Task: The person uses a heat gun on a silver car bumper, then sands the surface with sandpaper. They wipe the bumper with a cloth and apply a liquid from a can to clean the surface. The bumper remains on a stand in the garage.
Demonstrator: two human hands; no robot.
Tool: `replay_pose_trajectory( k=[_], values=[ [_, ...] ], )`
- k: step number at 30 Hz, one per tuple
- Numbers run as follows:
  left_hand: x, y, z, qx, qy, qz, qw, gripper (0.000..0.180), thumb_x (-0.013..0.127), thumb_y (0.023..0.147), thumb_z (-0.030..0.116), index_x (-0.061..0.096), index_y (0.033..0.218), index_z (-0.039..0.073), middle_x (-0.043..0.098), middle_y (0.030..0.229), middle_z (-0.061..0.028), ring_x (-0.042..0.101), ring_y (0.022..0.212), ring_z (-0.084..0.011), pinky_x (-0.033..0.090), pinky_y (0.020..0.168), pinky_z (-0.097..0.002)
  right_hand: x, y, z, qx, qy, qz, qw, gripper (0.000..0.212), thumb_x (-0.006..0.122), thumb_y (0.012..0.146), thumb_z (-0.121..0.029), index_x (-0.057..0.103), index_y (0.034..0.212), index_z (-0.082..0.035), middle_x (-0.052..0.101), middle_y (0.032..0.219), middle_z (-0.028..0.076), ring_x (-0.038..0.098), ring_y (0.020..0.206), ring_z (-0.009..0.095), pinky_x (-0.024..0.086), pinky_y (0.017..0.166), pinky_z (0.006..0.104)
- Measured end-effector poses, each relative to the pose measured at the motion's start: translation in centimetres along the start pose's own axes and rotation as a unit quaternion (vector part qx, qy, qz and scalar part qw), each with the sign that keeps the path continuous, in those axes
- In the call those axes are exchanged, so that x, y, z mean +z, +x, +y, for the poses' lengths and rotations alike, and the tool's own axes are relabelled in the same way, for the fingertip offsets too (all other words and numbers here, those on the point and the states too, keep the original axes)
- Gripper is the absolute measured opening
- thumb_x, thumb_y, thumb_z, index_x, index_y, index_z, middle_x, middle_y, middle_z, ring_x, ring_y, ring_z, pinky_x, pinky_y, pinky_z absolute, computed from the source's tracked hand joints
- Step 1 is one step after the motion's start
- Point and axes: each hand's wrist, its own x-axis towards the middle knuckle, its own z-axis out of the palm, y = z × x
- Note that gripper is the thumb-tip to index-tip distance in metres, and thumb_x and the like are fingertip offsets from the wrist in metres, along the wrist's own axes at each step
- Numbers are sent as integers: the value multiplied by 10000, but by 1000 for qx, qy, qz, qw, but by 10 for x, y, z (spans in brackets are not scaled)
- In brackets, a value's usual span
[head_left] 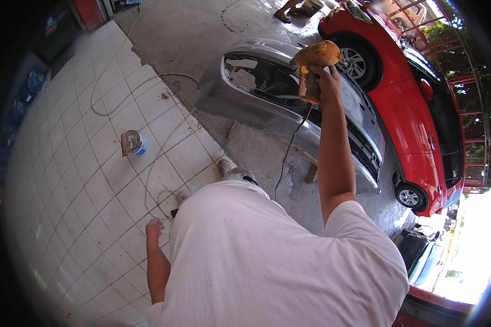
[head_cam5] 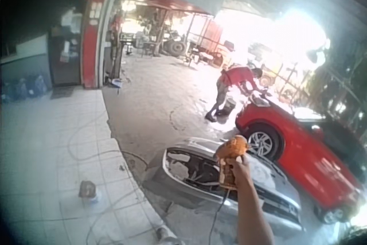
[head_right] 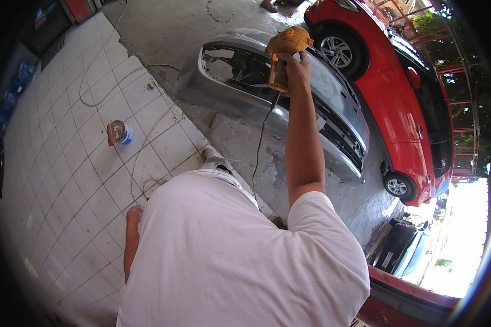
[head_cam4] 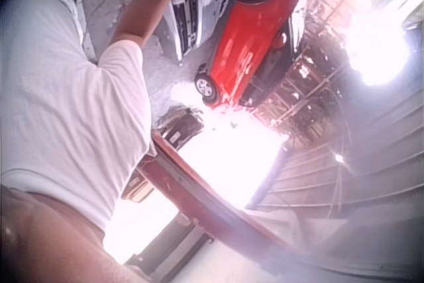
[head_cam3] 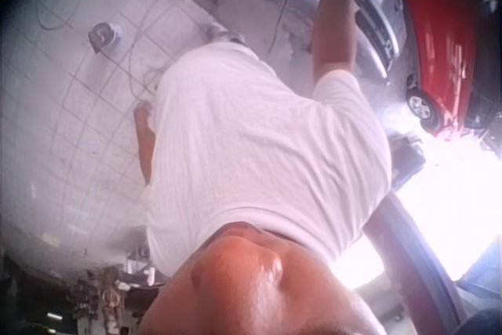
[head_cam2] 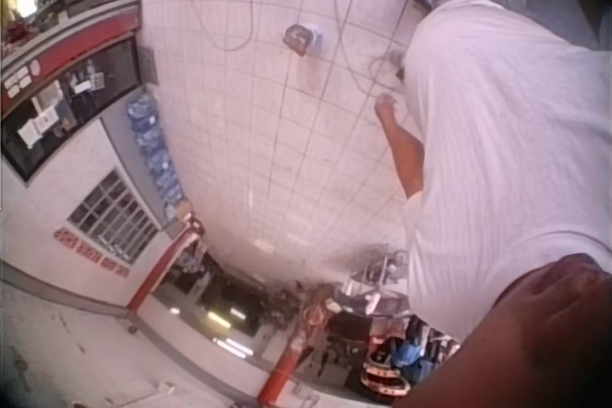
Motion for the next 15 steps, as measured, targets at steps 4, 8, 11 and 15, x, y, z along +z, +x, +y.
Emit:
replay_pose_trajectory(
  k=[4,8,11,15],
  values=[
    [1,7,-2,-17,-27,-6,999,293,620,989,188,675,1260,90,741,1064,-97,735,857,-218,496,636,-343,-2,3,4,-10,-16,7,1000,476,723,861,16,540,1296,-51,727,1029,172,753,763,281,646,618,386],
    [3,7,-7,-26,-25,-7,999,312,625,989,198,667,1276,83,738,1092,-102,734,882,-224,502,659,-352,2,-1,2,-6,0,6,1000,529,734,829,39,546,1315,-52,721,1024,163,744,770,263,632,642,378],
    [6,4,-9,-25,-19,-9,999,322,626,990,209,662,1284,83,736,1105,-106,734,893,-227,504,669,-354,2,1,2,-7,6,4,1000,556,742,813,51,549,1324,-53,718,1023,162,740,772,254,625,651,376],
    [8,1,-13,-22,-27,-17,999,327,625,992,224,660,1285,84,737,1105,-109,734,896,-230,504,670,-352,2,3,0,-2,0,-1,1000,562,745,814,53,548,1328,-58,719,1022,164,742,775,254,629,653,379]
  ],
)
